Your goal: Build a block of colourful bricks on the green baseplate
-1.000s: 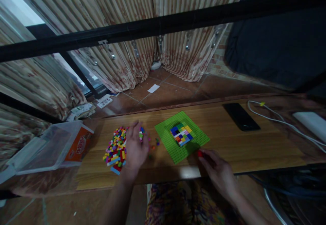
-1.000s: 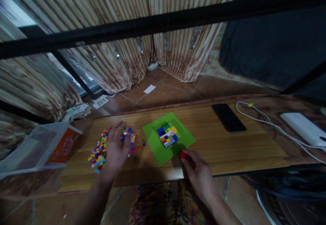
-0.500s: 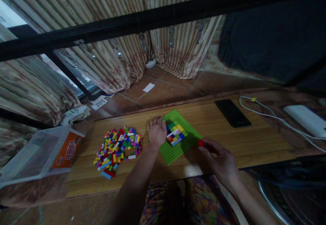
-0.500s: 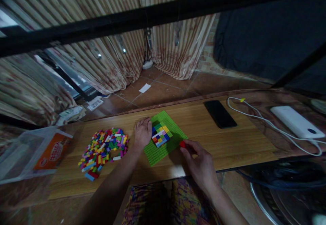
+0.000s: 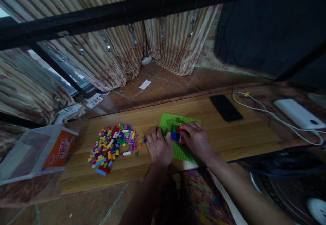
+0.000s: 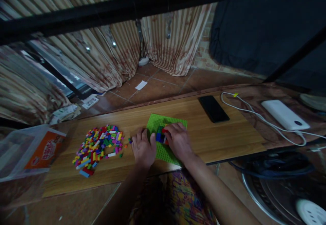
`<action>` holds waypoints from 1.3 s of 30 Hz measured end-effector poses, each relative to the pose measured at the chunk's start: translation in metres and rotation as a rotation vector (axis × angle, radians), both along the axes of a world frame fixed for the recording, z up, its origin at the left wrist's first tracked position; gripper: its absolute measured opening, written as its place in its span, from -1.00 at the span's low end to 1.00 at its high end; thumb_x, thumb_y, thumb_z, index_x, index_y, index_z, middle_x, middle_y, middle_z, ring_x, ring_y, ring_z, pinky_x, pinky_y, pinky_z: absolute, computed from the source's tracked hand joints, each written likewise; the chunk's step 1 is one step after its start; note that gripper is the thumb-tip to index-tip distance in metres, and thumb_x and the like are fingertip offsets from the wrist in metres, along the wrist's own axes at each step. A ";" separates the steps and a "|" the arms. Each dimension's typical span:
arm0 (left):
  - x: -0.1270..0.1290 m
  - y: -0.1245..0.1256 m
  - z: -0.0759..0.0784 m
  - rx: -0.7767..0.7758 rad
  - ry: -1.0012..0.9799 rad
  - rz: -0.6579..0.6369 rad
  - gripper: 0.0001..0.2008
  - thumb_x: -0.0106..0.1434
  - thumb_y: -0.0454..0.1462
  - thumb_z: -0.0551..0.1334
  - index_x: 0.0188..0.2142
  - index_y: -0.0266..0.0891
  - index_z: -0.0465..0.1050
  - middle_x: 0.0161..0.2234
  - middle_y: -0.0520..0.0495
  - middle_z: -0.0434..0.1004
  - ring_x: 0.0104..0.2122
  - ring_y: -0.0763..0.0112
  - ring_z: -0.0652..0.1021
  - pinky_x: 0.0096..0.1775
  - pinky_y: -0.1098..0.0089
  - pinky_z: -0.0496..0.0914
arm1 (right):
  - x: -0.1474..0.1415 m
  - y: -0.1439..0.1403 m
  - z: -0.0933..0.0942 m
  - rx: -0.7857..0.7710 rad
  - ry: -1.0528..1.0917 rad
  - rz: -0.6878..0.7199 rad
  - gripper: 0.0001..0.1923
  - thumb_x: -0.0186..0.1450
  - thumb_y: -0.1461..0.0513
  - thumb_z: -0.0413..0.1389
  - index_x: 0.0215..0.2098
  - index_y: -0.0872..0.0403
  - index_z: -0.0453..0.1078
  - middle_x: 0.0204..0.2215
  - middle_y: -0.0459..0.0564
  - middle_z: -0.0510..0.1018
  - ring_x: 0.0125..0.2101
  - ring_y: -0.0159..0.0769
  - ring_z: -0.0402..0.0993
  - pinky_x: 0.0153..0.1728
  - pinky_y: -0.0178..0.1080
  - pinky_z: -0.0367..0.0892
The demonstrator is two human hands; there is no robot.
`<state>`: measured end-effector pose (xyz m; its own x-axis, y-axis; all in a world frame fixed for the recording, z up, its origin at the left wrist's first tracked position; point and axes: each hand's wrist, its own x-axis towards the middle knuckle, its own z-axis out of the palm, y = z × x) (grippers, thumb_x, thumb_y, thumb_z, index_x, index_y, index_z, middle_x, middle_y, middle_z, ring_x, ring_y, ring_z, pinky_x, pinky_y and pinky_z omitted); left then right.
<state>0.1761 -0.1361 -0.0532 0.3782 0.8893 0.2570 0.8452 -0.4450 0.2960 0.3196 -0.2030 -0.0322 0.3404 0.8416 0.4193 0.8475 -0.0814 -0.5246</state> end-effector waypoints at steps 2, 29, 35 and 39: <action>-0.006 -0.005 -0.004 0.023 0.034 -0.063 -0.50 0.37 -0.11 0.04 0.12 -0.45 0.37 0.14 -0.32 0.39 0.02 -0.02 0.40 -0.02 0.07 0.35 | -0.002 -0.001 -0.007 -0.001 -0.036 -0.011 -0.88 0.32 0.26 0.11 -0.26 0.04 0.51 -0.28 0.03 0.59 -0.20 -0.11 0.39 -0.11 -0.05 0.34; -0.026 -0.011 -0.026 0.171 0.010 -0.191 -0.49 0.31 -0.10 0.12 0.07 -0.50 0.37 0.06 -0.38 0.41 -0.08 0.03 0.40 -0.12 0.14 0.40 | 0.015 0.001 -0.013 0.032 0.168 -0.005 -0.90 0.27 0.23 0.16 -0.24 0.01 0.50 0.02 0.07 0.45 0.03 -0.08 0.33 0.03 0.02 0.31; -0.027 -0.012 -0.018 0.103 0.023 -0.219 -0.49 0.32 -0.11 0.11 0.11 -0.47 0.34 0.09 -0.37 0.38 -0.07 0.06 0.41 -0.13 0.16 0.42 | 0.016 0.008 -0.016 0.034 0.227 -0.062 -0.90 0.21 0.22 0.21 -0.27 -0.02 0.52 0.01 0.06 0.45 0.03 -0.07 0.34 0.05 0.06 0.28; -0.028 -0.014 -0.019 0.106 0.005 -0.208 -0.49 0.31 -0.11 0.12 0.11 -0.47 0.34 0.08 -0.40 0.40 -0.08 0.05 0.42 -0.14 0.13 0.43 | 0.018 0.009 -0.019 0.034 0.317 -0.075 -0.83 0.17 0.18 0.25 -0.25 -0.03 0.52 0.01 0.06 0.46 0.04 -0.07 0.35 0.08 0.09 0.25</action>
